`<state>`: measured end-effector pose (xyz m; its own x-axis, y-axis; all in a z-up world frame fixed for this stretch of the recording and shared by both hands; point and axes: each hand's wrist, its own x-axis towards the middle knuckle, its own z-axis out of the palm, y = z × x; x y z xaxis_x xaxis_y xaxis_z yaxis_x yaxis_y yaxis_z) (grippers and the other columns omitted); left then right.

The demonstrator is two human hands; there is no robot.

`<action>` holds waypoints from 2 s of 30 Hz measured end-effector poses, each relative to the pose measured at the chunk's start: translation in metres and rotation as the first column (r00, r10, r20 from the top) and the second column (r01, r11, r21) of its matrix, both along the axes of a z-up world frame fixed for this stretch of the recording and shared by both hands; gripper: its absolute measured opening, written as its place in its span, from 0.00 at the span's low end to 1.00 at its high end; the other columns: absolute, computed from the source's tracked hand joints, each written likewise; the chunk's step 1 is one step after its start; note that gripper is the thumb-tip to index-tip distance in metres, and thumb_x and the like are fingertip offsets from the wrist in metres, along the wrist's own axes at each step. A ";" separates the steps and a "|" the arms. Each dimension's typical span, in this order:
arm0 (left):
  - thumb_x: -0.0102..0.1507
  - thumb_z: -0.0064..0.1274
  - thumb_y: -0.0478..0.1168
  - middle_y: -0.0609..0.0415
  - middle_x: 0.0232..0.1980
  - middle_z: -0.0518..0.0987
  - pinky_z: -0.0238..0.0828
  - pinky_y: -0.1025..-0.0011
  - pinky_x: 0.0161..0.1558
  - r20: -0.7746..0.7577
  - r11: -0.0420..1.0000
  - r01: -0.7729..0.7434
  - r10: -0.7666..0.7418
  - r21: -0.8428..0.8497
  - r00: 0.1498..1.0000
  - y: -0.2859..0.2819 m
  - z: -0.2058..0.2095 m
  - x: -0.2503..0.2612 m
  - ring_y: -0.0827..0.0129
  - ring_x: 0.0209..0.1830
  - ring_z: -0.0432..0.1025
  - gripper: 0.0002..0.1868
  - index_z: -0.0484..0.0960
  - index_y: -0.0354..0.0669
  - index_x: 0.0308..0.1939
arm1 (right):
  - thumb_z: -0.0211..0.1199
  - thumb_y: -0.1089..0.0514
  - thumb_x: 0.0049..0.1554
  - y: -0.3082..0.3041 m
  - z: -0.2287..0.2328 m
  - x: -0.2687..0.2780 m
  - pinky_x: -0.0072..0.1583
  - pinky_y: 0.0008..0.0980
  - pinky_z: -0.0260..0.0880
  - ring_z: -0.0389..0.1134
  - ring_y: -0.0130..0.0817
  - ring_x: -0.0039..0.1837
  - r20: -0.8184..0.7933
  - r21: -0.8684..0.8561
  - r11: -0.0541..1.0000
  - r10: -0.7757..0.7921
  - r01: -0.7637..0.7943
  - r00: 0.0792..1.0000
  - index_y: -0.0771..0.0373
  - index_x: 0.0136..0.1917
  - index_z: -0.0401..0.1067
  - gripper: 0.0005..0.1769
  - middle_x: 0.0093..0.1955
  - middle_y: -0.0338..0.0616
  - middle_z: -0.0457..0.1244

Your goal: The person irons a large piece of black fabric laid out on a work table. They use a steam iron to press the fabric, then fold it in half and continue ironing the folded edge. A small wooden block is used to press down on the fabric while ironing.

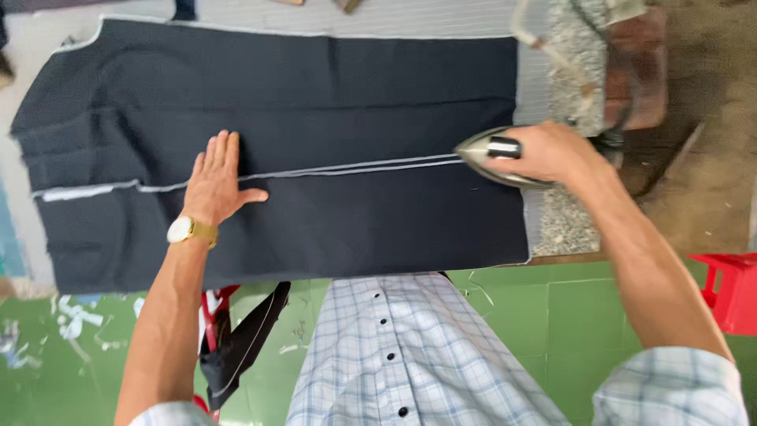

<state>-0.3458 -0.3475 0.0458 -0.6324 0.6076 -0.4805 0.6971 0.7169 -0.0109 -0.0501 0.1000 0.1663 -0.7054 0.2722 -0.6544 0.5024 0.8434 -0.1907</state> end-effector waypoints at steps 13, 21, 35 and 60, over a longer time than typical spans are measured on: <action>0.48 0.55 0.77 0.38 0.84 0.46 0.43 0.48 0.79 0.001 0.992 0.113 -0.113 0.060 0.994 -0.009 0.000 -0.010 0.46 0.84 0.44 0.71 0.44 0.38 0.82 | 0.64 0.31 0.55 -0.074 0.014 -0.047 0.49 0.42 0.74 0.77 0.50 0.49 -0.041 -0.003 1.000 -0.013 0.013 0.999 0.51 0.51 0.79 0.25 0.43 0.49 0.74; 0.46 0.50 0.83 0.41 0.85 0.41 0.32 0.47 0.81 0.004 0.972 0.192 -0.195 0.134 0.981 -0.027 -0.014 -0.024 0.48 0.85 0.37 0.74 0.43 0.41 0.83 | 0.59 0.28 0.53 -0.184 -0.014 -0.134 0.52 0.48 0.75 0.75 0.54 0.51 -0.199 -0.101 0.983 0.131 -0.153 0.971 0.50 0.50 0.78 0.28 0.44 0.52 0.72; 0.59 0.50 0.71 0.43 0.81 0.59 0.42 0.56 0.80 -0.116 0.894 0.275 -0.250 0.353 0.961 -0.140 -0.020 -0.087 0.54 0.81 0.53 0.57 0.53 0.39 0.81 | 0.61 0.33 0.53 -0.304 -0.034 -0.236 0.56 0.49 0.73 0.75 0.53 0.52 -0.324 -0.137 0.947 0.234 -0.290 0.917 0.54 0.56 0.79 0.29 0.46 0.51 0.73; 0.39 0.59 0.79 0.43 0.85 0.48 0.40 0.50 0.80 0.008 0.969 0.234 -0.235 0.076 0.972 -0.120 -0.016 -0.100 0.51 0.84 0.44 0.78 0.45 0.44 0.83 | 0.65 0.33 0.48 -0.298 -0.058 -0.213 0.46 0.52 0.75 0.75 0.56 0.45 -0.439 -0.159 0.955 0.157 -0.249 0.885 0.58 0.40 0.81 0.26 0.36 0.54 0.71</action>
